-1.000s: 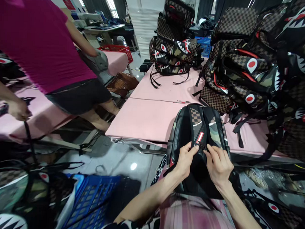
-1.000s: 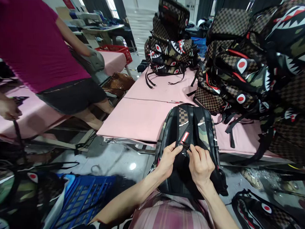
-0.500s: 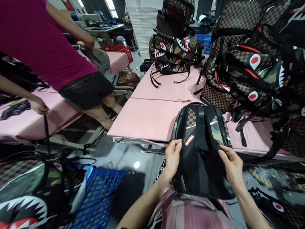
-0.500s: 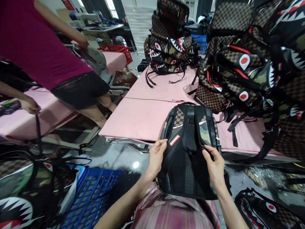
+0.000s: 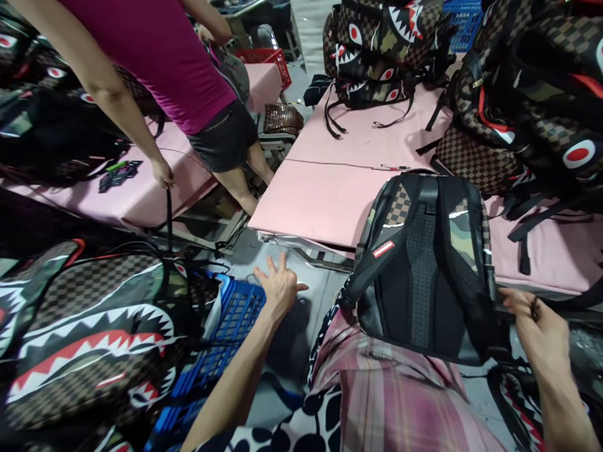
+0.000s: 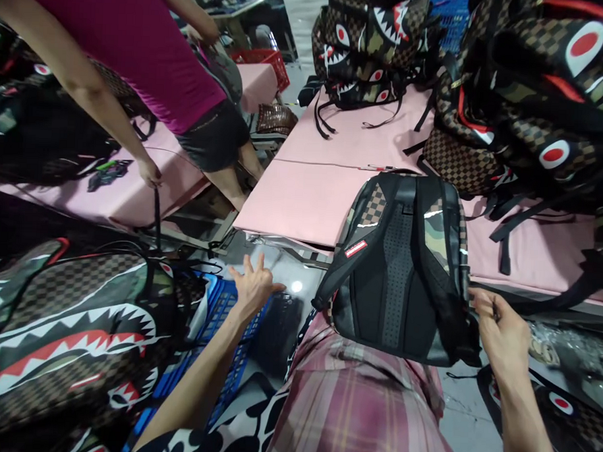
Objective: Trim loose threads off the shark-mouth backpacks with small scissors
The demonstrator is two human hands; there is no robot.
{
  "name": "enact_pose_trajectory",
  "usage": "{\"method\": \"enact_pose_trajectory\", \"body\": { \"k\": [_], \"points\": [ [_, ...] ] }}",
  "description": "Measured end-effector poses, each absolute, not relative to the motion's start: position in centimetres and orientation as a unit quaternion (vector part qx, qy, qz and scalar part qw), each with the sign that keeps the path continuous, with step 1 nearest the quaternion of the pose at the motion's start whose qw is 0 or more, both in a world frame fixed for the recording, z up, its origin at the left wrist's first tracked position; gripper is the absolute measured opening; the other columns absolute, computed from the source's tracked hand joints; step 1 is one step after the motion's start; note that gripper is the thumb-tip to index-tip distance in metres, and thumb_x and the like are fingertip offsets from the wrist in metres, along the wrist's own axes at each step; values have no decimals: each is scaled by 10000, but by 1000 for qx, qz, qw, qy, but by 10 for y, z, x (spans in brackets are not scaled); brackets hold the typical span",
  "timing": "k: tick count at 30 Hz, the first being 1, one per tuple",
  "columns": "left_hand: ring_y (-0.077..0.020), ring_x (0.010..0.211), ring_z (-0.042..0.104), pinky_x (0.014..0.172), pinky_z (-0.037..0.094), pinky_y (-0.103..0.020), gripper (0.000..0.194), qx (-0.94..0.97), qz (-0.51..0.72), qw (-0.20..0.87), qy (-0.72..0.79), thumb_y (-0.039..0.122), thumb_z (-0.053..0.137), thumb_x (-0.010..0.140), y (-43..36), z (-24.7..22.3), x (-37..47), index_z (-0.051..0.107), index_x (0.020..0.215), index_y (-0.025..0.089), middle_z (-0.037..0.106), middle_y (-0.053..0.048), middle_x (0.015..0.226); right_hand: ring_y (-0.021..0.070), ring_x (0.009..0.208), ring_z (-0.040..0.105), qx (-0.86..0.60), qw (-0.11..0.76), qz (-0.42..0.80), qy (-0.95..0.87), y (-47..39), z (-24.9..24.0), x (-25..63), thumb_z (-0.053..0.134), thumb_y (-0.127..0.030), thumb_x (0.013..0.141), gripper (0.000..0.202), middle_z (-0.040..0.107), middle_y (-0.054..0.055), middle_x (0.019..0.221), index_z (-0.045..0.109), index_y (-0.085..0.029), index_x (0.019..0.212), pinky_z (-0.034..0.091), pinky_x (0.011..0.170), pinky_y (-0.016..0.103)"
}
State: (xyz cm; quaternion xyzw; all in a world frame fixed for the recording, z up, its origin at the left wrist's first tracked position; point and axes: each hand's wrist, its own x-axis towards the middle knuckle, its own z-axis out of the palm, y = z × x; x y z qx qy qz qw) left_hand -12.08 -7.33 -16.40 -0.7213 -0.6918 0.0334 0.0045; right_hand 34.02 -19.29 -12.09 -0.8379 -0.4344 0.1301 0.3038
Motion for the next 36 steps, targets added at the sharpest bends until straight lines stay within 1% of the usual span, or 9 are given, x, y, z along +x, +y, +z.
{"method": "enact_pose_trajectory", "body": {
  "k": [3, 6, 8, 10, 12, 15, 20, 26, 36],
  "points": [
    [-439, 1325, 183, 988, 161, -670, 518, -716, -101, -66, -688, 240, 688, 690, -65, -157, -93, 572, 1183, 129, 318, -201, 1427, 272, 949, 593, -831, 307, 119, -448, -195, -119, 339, 403, -482, 848, 409, 647, 93, 1052, 626, -213, 1061, 441, 810, 381],
    [-310, 1121, 519, 929, 401, -460, 408, -673, -208, -356, -614, 297, 525, 809, -63, -154, -54, 576, 1164, 104, 579, -181, 1190, 268, 949, 605, -825, 327, 140, -440, -194, -127, 336, 399, -483, 833, 437, 639, 82, 1094, 604, -218, 1114, 457, 810, 378],
    [-242, 927, 610, 817, 471, -353, 416, -613, -248, -527, -534, 366, 490, 812, -68, -156, -28, 610, 1104, 95, 668, -132, 998, 285, 933, 616, -834, 291, 173, -435, -192, -135, 334, 447, -502, 788, 460, 665, 85, 1042, 625, -212, 1097, 464, 800, 394],
    [-202, 809, 617, 732, 478, -293, 434, -566, -266, -608, -489, 402, 554, 751, -75, -157, -8, 636, 1050, 98, 685, -89, 879, 320, 955, 610, -847, 242, 193, -432, -191, -144, 334, 504, -527, 736, 497, 678, 103, 1009, 643, -200, 1082, 454, 813, 429],
    [-172, 739, 599, 678, 463, -259, 389, -547, -267, -626, -487, 387, 608, 699, -82, -155, 3, 670, 956, 102, 681, -65, 810, 330, 971, 605, -846, 247, 222, -417, -191, -151, 334, 563, -535, 689, 515, 684, 111, 995, 656, -188, 1058, 447, 834, 441],
    [-163, 727, 590, 687, 449, -252, 284, -545, -271, -619, -497, 347, 640, 669, -87, -142, 8, 690, 837, 124, 680, -47, 785, 290, 932, 625, -811, 358, 295, -356, -192, -153, 337, 643, -505, 633, 476, 694, 102, 959, 678, -164, 963, 466, 834, 402],
    [-177, 750, 618, 724, 458, -268, 289, -454, -309, -658, -515, 346, 675, 642, -83, -116, 13, 681, 855, 151, 700, -53, 819, 251, 854, 640, -752, 486, 376, -238, -186, -143, 341, 739, -453, 565, 470, 699, 92, 909, 683, -137, 908, 490, 794, 379],
    [-149, 642, 587, 642, 446, -240, 285, -446, -289, -642, -552, 348, 718, 569, -71, -118, 23, 689, 774, 153, 676, -18, 691, 259, 872, 628, -753, 496, 366, -228, -174, -144, 348, 751, -425, 568, 417, 699, 95, 896, 696, -134, 862, 450, 850, 402],
    [-110, 566, 544, 545, 421, -197, 324, -425, -335, -600, -589, 374, 725, 567, -36, -113, 18, 669, 777, 134, 647, -1, 648, 209, 705, 621, -735, 521, 383, -206, -153, -140, 359, 788, -416, 510, 403, 690, 77, 779, 693, -132, 779, 480, 645, 310]
  ]
}}
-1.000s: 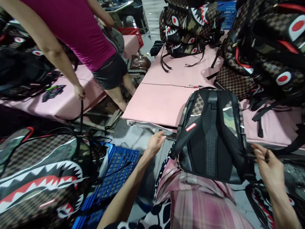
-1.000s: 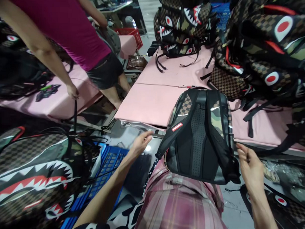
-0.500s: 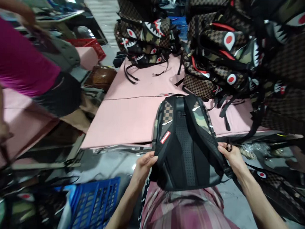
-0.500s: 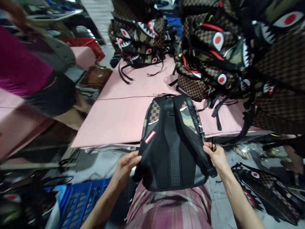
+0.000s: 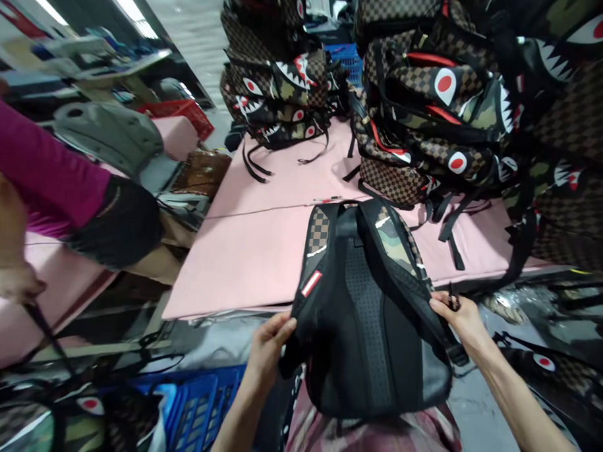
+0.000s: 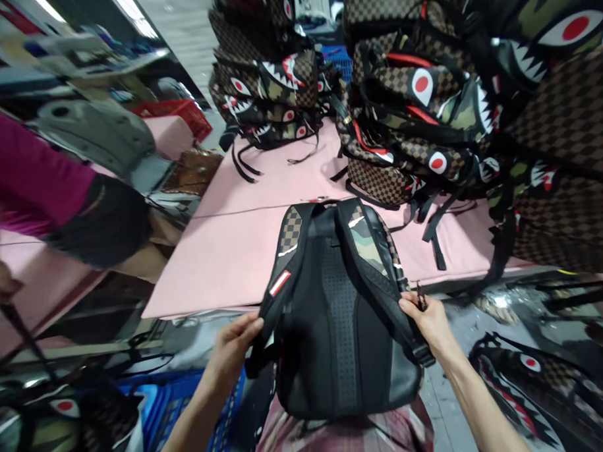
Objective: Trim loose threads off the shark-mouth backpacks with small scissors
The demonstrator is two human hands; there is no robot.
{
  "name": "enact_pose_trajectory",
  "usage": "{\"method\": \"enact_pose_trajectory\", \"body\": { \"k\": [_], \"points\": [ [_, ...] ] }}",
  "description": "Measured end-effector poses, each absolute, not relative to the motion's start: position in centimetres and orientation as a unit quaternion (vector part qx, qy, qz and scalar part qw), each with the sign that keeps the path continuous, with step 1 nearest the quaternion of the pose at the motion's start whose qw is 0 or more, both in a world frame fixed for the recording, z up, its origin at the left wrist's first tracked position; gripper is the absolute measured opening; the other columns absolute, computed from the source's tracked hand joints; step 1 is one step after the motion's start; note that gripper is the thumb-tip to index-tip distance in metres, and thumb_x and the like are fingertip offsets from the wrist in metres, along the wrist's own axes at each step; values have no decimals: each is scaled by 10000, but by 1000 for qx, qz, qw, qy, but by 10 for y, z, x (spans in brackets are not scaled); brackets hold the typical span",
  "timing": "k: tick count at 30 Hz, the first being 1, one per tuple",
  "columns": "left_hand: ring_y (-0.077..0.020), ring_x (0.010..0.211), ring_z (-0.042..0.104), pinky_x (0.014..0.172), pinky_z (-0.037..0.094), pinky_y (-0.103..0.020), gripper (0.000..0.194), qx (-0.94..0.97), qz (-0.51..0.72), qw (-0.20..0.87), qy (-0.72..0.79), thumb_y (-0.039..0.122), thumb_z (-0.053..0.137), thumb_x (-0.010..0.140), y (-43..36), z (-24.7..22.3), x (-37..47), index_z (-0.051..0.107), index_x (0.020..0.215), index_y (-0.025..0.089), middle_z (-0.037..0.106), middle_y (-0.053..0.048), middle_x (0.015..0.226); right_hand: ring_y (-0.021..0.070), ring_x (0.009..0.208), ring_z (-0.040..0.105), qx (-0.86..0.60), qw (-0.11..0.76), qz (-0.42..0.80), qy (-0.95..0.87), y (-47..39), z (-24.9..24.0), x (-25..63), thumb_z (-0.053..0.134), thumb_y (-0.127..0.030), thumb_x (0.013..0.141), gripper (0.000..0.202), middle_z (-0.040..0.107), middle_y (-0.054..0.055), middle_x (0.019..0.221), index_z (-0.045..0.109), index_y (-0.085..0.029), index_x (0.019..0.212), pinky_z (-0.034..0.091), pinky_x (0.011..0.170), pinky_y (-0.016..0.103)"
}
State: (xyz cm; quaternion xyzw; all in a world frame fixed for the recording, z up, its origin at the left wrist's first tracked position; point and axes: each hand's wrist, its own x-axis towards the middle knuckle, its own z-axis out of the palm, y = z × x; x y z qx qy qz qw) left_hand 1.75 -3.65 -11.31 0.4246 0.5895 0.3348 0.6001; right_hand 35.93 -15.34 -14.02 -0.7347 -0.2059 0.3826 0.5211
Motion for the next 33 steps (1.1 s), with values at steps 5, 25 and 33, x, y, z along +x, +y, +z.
{"method": "enact_pose_trajectory", "body": {
  "k": [5, 25, 33],
  "points": [
    [-77, 410, 440, 409, 347, -182, 335, 459, 344, 548, 608, 384, 650, 613, 26, -112, 34, 619, 832, 133, 531, 47, 507, 86, 459, 475, -638, 603, 446, -172, -77, -123, 381, 787, -385, 518, 359, 592, -14, 576, 630, -141, 729, 348, 412, 203],
    [-169, 1057, 567, 976, 368, -273, 330, 814, 233, 489, 210, 287, 480, 821, 273, -120, 301, 652, 1077, 171, 639, -51, 1141, 32, 392, 138, -436, 539, 716, -81, -15, -161, 428, 728, -267, 555, 329, 172, -101, 473, 408, -189, 568, 178, 307, 143],
    [-155, 680, 587, 684, 450, -259, 344, 745, 167, 559, 322, 452, 621, 692, 280, -132, 323, 707, 668, 120, 672, -38, 690, 32, 345, 209, -552, 550, 622, -75, -20, -171, 458, 720, -274, 567, 205, 336, -79, 425, 567, -166, 648, 211, 308, 160]
  ]
}}
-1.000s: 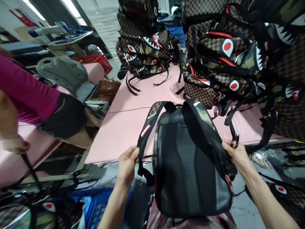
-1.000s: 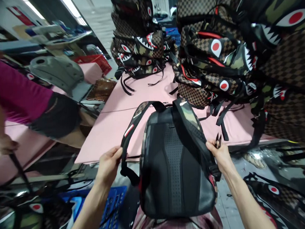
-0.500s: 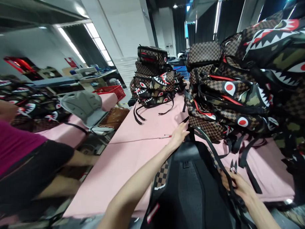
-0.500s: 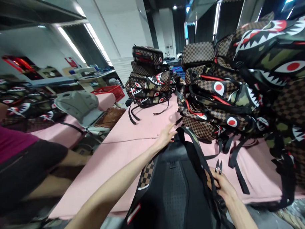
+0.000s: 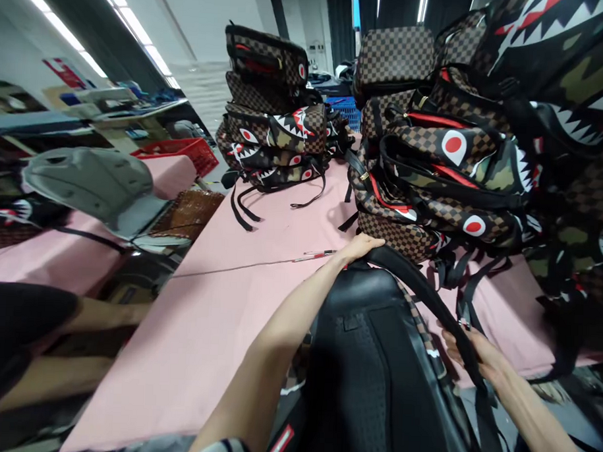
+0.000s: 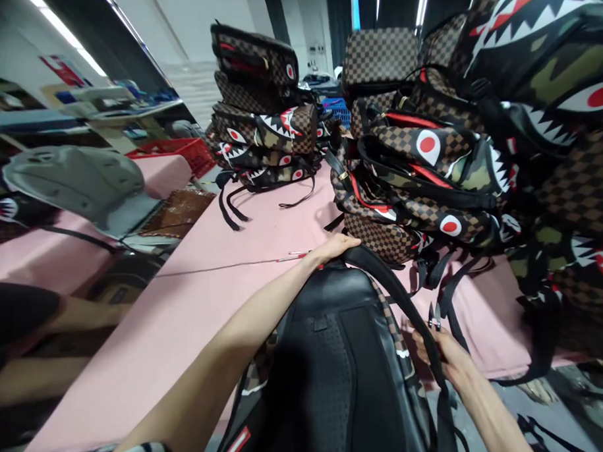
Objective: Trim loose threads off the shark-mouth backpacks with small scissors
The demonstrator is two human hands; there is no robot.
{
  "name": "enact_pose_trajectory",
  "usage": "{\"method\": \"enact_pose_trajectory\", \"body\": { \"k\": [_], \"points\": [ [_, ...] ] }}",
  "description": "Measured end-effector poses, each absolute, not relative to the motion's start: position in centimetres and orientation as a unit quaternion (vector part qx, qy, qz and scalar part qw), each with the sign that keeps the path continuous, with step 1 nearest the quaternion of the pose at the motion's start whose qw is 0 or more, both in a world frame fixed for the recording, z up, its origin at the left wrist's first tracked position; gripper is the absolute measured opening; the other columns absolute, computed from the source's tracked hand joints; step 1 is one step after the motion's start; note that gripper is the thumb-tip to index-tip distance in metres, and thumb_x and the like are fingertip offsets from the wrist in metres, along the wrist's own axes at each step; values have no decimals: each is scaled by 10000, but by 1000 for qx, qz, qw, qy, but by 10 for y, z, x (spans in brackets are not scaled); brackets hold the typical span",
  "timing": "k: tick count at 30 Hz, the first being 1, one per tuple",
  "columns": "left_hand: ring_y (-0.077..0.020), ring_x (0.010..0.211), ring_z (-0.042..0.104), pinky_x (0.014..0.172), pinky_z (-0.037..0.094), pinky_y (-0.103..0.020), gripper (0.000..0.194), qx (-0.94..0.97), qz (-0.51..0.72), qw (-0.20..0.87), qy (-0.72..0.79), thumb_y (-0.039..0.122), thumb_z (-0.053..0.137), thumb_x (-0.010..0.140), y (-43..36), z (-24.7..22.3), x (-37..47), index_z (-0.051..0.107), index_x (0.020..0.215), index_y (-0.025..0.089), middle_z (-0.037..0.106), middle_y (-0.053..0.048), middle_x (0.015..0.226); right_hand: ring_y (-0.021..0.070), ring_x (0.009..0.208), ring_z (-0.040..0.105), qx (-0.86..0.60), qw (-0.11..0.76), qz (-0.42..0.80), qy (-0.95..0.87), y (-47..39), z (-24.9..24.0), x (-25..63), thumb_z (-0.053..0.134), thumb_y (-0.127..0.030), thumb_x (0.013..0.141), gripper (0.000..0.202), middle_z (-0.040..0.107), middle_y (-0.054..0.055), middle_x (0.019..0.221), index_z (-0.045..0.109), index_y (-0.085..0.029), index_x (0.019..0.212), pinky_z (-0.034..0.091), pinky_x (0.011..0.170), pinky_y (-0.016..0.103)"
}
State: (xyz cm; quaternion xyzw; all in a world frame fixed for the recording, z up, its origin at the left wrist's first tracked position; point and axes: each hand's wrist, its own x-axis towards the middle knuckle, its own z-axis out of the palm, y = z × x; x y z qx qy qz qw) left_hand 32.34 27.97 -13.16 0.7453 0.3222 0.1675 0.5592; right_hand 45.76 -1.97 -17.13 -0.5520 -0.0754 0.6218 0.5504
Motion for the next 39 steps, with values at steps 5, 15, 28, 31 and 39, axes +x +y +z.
{"method": "enact_pose_trajectory", "body": {
  "k": [5, 15, 28, 31, 39],
  "points": [
    [-131, 590, 547, 604, 424, -249, 417, 716, 174, 578, 351, 515, 652, 644, 279, -134, 326, 699, 672, 102, 642, -39, 619, 153, 521, 558, -653, 501, 529, -206, -17, -140, 460, 631, -504, 701, 360, 667, 73, 699, 665, -159, 799, 427, 441, 246],
    [-134, 545, 571, 568, 447, -249, 427, 628, 161, 699, 301, 507, 689, 623, 269, -120, 317, 670, 687, 85, 652, -49, 599, 166, 451, 570, -562, 525, 624, -139, -12, -161, 457, 679, -530, 645, 449, 682, 117, 654, 693, -107, 797, 426, 375, 243],
    [-117, 491, 549, 511, 416, -222, 436, 633, 145, 682, 336, 523, 701, 605, 266, -115, 318, 669, 643, 89, 639, -44, 559, 94, 432, 532, -474, 570, 659, -127, -23, -184, 464, 646, -545, 698, 459, 639, 76, 563, 654, -87, 684, 403, 378, 155],
    [-114, 485, 534, 500, 406, -222, 450, 651, 137, 655, 357, 543, 688, 605, 267, -116, 320, 654, 605, 95, 628, -41, 548, 66, 376, 466, -507, 563, 636, -149, -24, -190, 466, 561, -623, 736, 553, 620, 65, 543, 657, -80, 691, 332, 325, 150],
    [-145, 551, 564, 536, 455, -244, 490, 665, 140, 619, 394, 584, 665, 600, 269, -127, 321, 659, 685, 102, 649, -54, 609, 66, 319, 409, -513, 577, 623, -126, -21, -177, 457, 482, -615, 797, 567, 565, 45, 450, 632, -80, 680, 289, 289, 163]
  ]
}}
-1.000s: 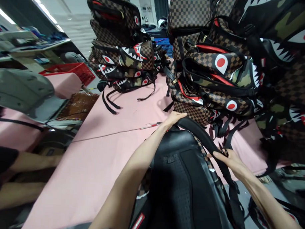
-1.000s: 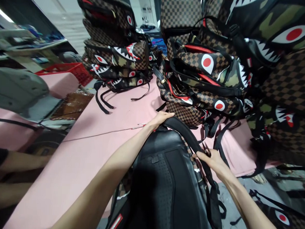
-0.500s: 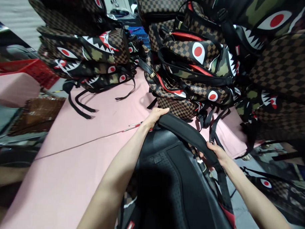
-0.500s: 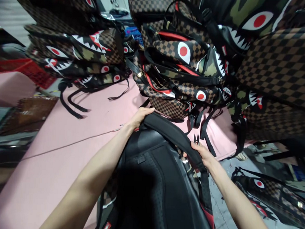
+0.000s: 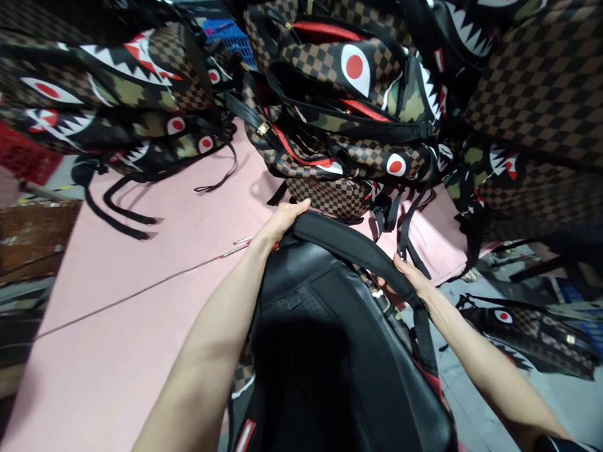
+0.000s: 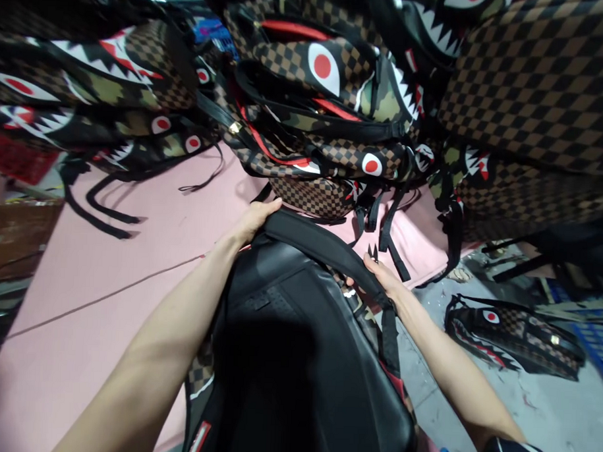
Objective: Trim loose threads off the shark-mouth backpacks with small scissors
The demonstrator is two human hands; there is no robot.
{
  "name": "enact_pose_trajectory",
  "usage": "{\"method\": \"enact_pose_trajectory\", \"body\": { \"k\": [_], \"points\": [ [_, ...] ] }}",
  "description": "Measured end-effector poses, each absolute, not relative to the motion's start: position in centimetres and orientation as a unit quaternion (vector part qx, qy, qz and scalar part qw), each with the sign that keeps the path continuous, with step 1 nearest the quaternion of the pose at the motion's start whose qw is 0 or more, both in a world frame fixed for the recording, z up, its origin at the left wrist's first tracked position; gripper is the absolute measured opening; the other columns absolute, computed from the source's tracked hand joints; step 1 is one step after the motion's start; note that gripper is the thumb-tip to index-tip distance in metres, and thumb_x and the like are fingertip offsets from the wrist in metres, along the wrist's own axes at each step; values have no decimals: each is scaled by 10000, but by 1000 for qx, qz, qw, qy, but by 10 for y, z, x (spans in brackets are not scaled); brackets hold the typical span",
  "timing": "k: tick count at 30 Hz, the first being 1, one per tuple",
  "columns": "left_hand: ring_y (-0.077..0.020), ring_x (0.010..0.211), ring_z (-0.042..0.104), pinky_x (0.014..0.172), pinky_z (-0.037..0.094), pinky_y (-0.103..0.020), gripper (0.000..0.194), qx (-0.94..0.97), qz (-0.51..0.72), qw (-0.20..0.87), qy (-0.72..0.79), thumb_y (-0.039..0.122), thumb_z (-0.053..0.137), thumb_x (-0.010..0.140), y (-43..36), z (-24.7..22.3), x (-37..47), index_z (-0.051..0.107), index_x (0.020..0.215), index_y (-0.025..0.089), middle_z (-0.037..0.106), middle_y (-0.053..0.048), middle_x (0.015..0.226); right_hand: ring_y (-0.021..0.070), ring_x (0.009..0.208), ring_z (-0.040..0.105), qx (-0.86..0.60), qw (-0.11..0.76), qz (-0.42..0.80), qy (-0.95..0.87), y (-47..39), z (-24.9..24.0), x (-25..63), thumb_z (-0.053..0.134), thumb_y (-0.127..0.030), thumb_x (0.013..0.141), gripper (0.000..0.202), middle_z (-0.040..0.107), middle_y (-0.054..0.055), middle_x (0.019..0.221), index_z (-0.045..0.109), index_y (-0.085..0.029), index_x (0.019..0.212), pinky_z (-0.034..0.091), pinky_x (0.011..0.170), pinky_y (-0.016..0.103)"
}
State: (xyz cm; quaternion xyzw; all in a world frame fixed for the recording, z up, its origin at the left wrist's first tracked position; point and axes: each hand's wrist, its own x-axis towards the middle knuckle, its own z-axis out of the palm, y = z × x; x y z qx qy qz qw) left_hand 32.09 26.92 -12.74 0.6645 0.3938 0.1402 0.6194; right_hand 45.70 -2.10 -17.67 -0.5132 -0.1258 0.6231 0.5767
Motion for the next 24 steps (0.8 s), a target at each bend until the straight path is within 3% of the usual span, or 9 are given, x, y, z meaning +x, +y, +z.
{"method": "enact_pose_trajectory", "body": {
  "k": [4, 7, 10, 14, 16, 19, 24],
  "points": [
    [-182, 712, 609, 683, 490, -288, 483, 751, 151, 529, 365, 587, 523, 734, 271, -129, 317, 661, 767, 125, 669, -59, 731, 60, 289, 386, -494, 599, 626, -74, -18, -168, 454, 414, -568, 859, 549, 550, 32, 434, 604, -92, 661, 293, 272, 158],
    [-209, 998, 566, 904, 429, -343, 435, 844, 224, 359, 329, 474, 371, 859, 258, -121, 301, 616, 1029, 158, 641, -74, 1017, 51, 273, 368, -470, 595, 648, -65, -19, -165, 455, 376, -517, 894, 541, 540, 28, 423, 599, -88, 652, 278, 258, 144],
    [-269, 1156, 466, 989, 353, -443, 487, 877, 248, 171, 373, 421, 430, 847, 216, -111, 263, 458, 1253, 153, 530, -135, 1223, 52, 283, 401, -457, 607, 648, -53, -21, -163, 456, 384, -446, 910, 475, 593, 40, 492, 606, -90, 687, 304, 264, 139],
    [-387, 1298, 264, 995, 277, -589, 655, 895, 132, 6, 426, 419, 535, 789, 116, -117, 175, 334, 1350, 146, 385, -185, 1372, 67, 293, 433, -458, 627, 630, -28, -22, -161, 456, 394, -363, 912, 381, 634, 51, 553, 614, -97, 752, 353, 279, 155],
    [-387, 1299, 272, 964, 332, -584, 634, 859, 93, -12, 503, 409, 494, 812, 69, -127, 127, 312, 1361, 151, 344, -188, 1399, 72, 296, 437, -468, 617, 632, -17, -23, -160, 457, 424, -355, 897, 356, 620, 47, 521, 611, -105, 726, 369, 288, 156],
    [-318, 1114, 518, 823, 489, -463, 538, 793, 77, 56, 602, 392, 426, 839, 31, -132, 76, 365, 1330, 178, 414, -165, 1349, 79, 296, 433, -489, 591, 642, -13, -26, -163, 460, 466, -373, 874, 359, 547, 24, 418, 610, -114, 671, 353, 282, 148],
    [-252, 933, 622, 844, 492, -401, 440, 708, 229, 224, 629, 478, 443, 806, 85, -104, 61, 575, 1103, 180, 639, -104, 1056, 85, 320, 439, -536, 572, 619, -51, -31, -178, 465, 575, -421, 789, 321, 584, 43, 473, 638, -122, 690, 342, 278, 164]
  ]
}}
